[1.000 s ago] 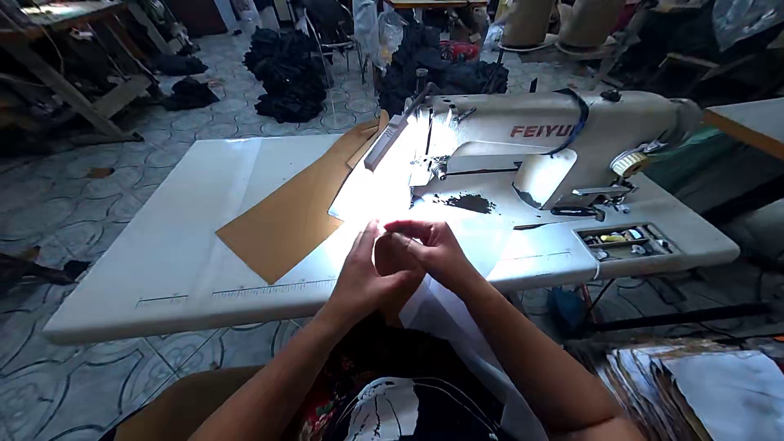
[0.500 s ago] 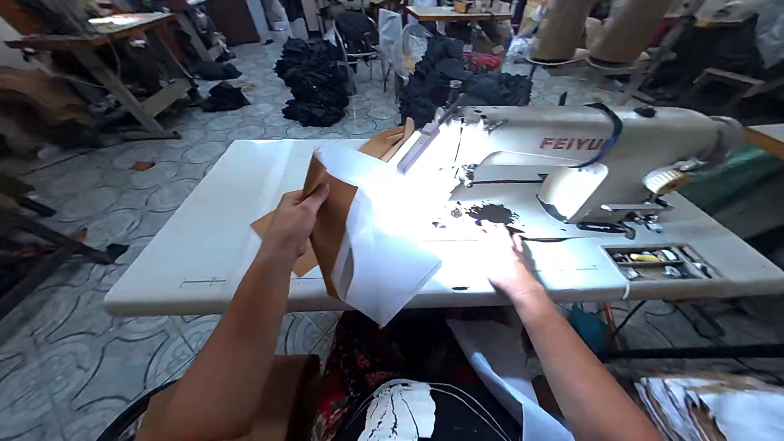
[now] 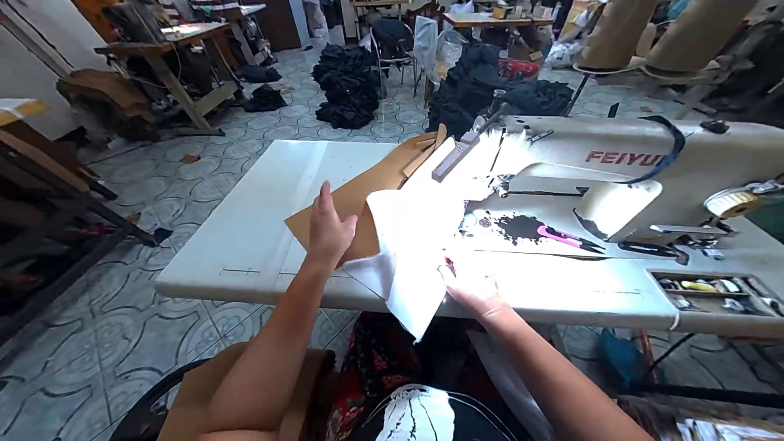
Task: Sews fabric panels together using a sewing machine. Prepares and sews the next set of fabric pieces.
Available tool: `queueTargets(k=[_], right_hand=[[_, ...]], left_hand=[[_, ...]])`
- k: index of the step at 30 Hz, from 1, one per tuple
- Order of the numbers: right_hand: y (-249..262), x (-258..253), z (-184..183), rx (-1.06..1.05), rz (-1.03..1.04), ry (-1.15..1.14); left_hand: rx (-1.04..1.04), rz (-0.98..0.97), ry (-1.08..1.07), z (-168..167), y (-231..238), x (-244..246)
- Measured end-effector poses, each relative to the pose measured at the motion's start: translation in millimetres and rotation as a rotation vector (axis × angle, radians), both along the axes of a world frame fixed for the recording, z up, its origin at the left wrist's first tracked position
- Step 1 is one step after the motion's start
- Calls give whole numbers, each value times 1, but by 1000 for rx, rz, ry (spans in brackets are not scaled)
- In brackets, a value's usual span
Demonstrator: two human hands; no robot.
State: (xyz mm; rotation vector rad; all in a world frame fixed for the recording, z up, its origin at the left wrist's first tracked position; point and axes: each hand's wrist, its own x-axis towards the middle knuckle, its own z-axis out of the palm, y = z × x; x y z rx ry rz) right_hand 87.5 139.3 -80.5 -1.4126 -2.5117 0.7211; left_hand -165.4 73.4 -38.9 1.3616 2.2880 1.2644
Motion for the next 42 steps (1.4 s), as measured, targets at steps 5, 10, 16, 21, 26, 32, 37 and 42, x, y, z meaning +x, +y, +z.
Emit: queueTargets(k=[5, 10, 16, 21, 26, 32, 37, 42], right_hand=[[-19, 2, 38, 141, 427, 352], [-27, 35, 114, 494, 524, 550], [-4, 81, 134, 454, 139, 478], [18, 88, 82, 300, -71, 477], [36, 84, 24, 204, -178, 443], [37, 73, -5, 186, -251, 491], [37, 77, -6, 258, -270, 565], [38, 82, -3, 188, -278, 601]], left_hand=[[192, -752, 292, 29, -8, 29], [28, -1230, 162, 51, 2, 38], [-306, -1083, 162, 67, 11, -2], [-389, -900, 105, 62, 12, -19], [-309, -799, -280, 30, 17, -21], [-263, -681, -58, -1, 21, -2], [-145, -698, -92, -9, 8, 1], [-19, -966, -471, -18, -12, -2]])
